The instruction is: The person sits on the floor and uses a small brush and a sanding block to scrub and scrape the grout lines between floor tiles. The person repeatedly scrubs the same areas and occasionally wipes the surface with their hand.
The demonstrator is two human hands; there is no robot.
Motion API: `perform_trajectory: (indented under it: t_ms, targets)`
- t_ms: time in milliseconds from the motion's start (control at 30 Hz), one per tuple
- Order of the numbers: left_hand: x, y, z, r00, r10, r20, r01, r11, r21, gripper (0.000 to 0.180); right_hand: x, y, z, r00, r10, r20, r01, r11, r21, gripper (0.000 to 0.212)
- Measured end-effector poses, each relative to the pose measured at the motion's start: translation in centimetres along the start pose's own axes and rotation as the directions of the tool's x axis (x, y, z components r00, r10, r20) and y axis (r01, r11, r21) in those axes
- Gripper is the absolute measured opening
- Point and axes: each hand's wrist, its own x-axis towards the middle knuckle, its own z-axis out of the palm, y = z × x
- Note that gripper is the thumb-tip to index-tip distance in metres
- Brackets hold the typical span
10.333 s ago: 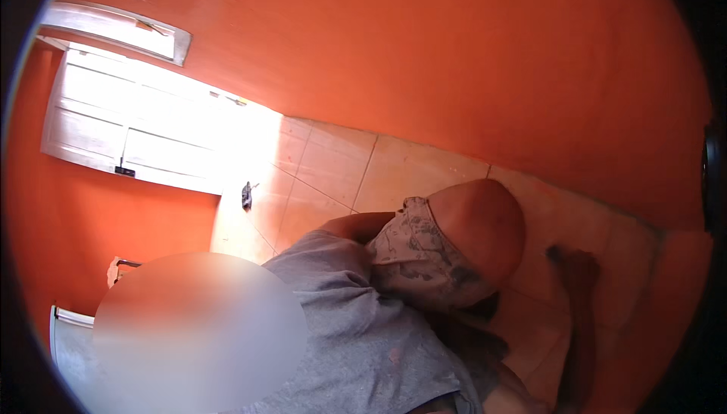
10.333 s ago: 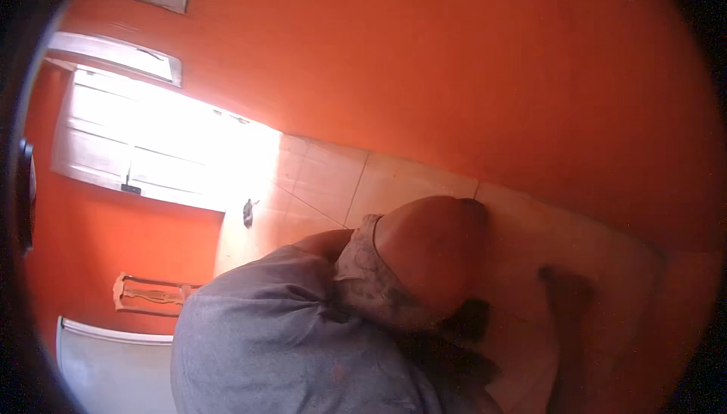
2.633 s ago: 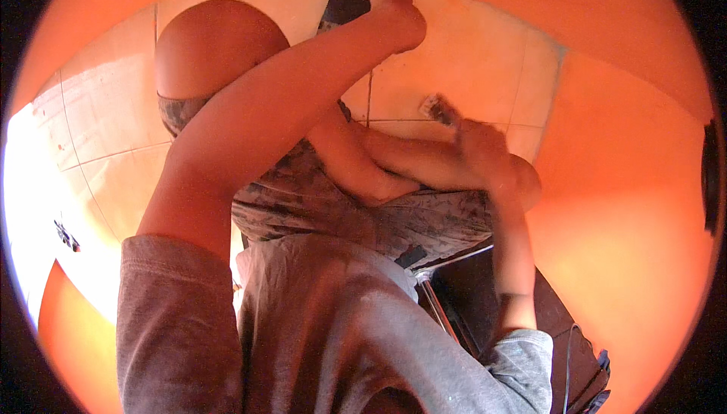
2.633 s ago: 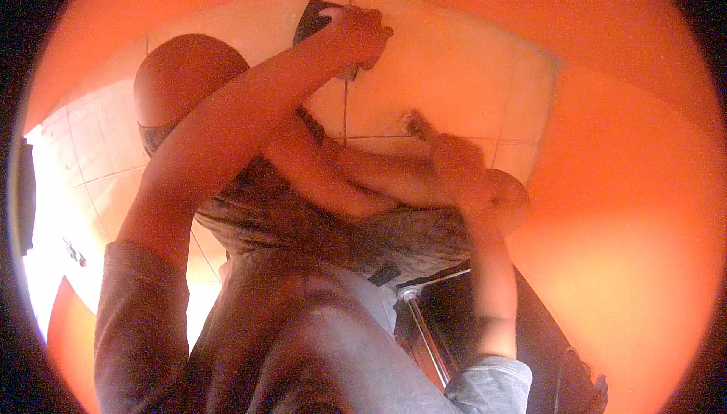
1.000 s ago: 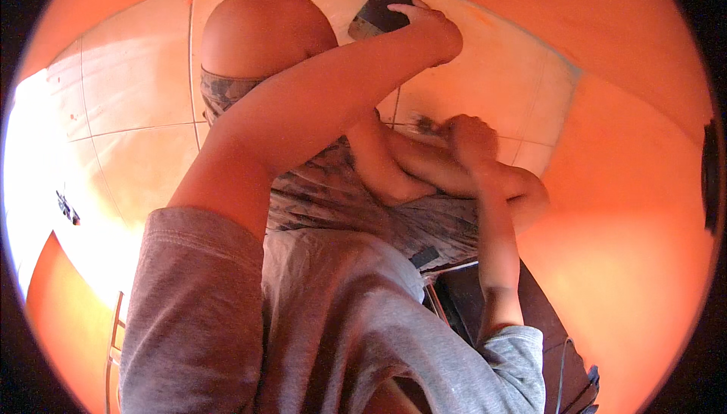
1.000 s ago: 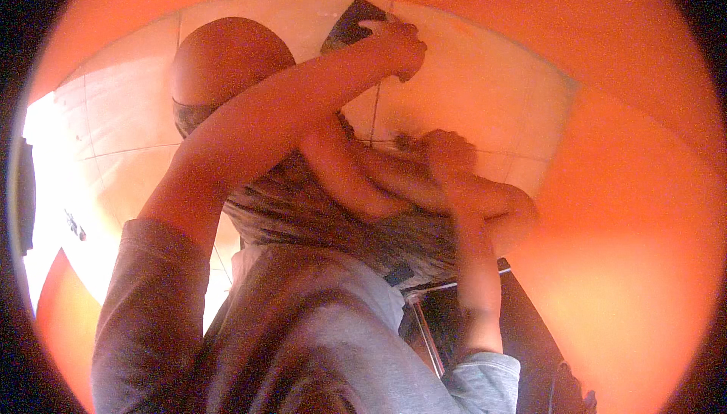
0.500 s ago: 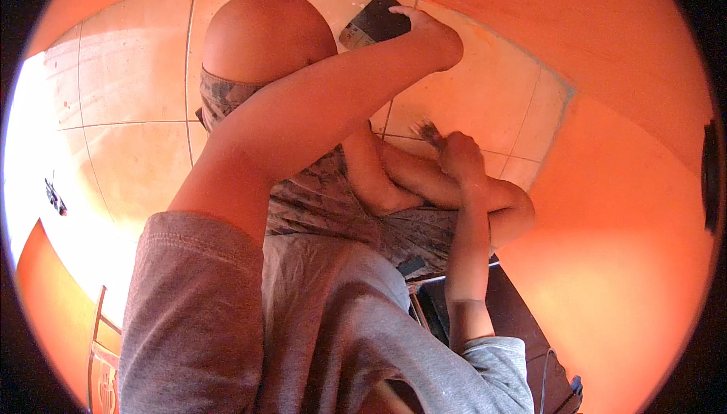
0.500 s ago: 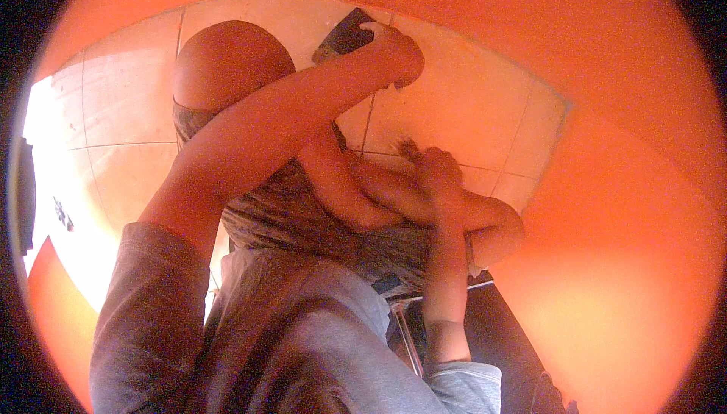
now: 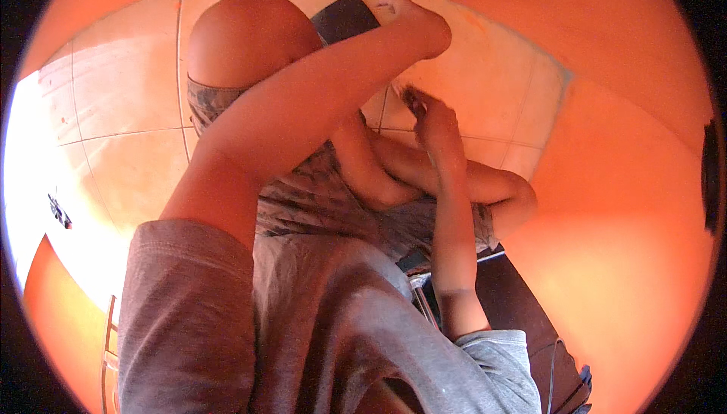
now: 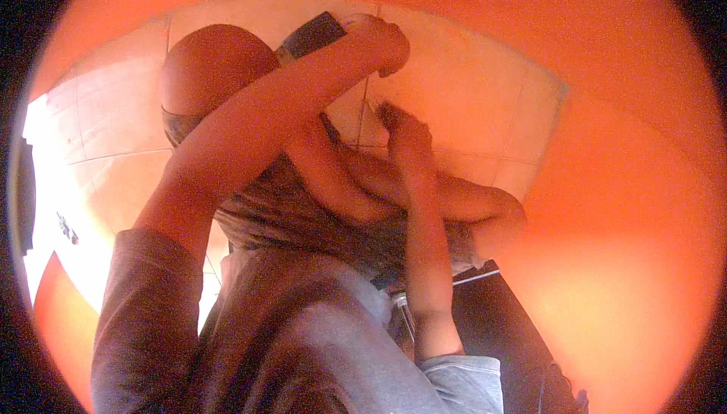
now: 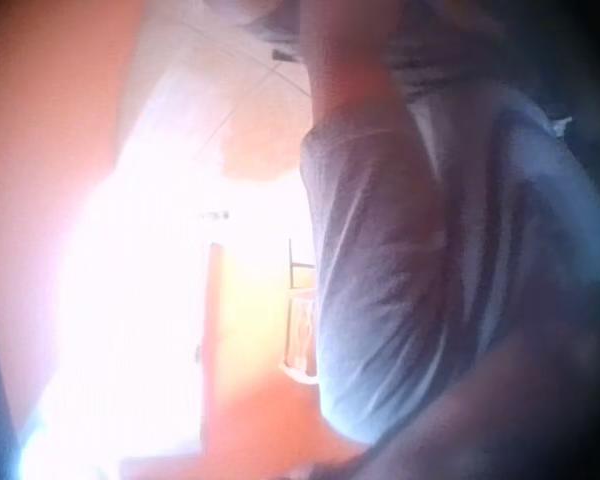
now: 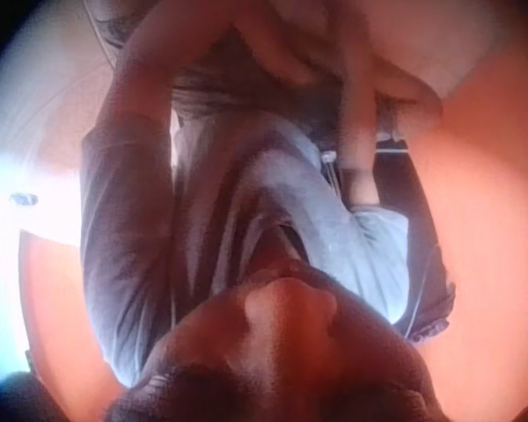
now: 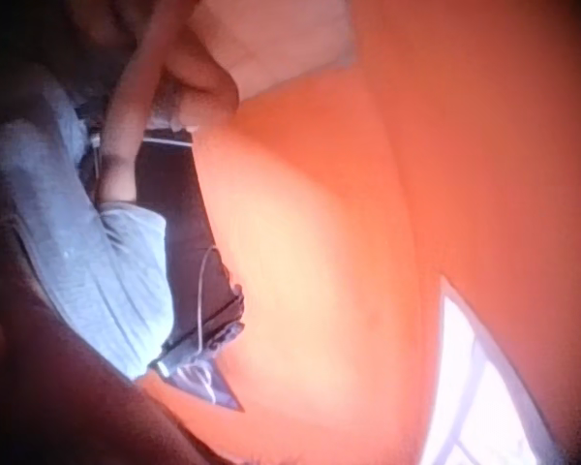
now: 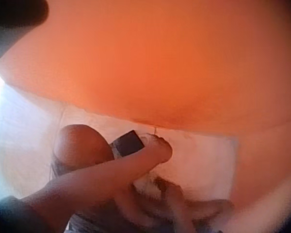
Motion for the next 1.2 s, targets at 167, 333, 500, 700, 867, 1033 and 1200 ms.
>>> perform_trajectory:
  t_ms: [167,333,500,700,867,1033,1200]
  targets:
    - [-0.6,-0.1,-0.3,0.999,0.048,-0.023,-0.048,0.999,-0.015,0.047,0.2,1.8,1.7,0.993,-0.076,-0.087,0.077,0.997,0.009,0.042]
    - [-0.9,0.0,-0.2,0.997,0.039,-0.073,-0.041,0.999,-0.032,0.047,-0.1,-1.7,-0.1,0.998,0.032,0.056,-0.026,0.994,-0.108,0.037]
    - [-0.2,-0.4,-0.6,0.996,0.049,-0.071,-0.048,0.999,0.004,0.045,0.2,-0.6,1.7,0.996,-0.079,-0.051,0.076,0.996,-0.047,0.042]
    - [-0.9,-0.3,-1.3,0.998,0.054,-0.044,-0.056,0.998,-0.040,0.040,-2.2,-0.6,3.5,0.996,-0.087,-0.029,0.079,0.972,-0.219,0.042]
    - [-0.4,0.6,-0.3,0.997,0.065,-0.030,-0.067,0.997,-0.044,0.040,-1.0,-2.4,1.8,0.998,-0.031,0.047,0.039,0.980,-0.194,0.050]
    - [-1.9,0.3,-0.5,0.999,0.031,-0.035,-0.032,0.999,-0.022,0.042,-1.1,-0.8,4.0,0.976,-0.212,-0.056,0.188,0.941,-0.281,0.040]
    - [-2.9,0.6,-0.7,0.994,0.110,-0.021,-0.110,0.994,-0.023,0.041,-0.7,-1.7,2.6,0.996,-0.090,0.023,0.093,0.950,-0.298,0.039]
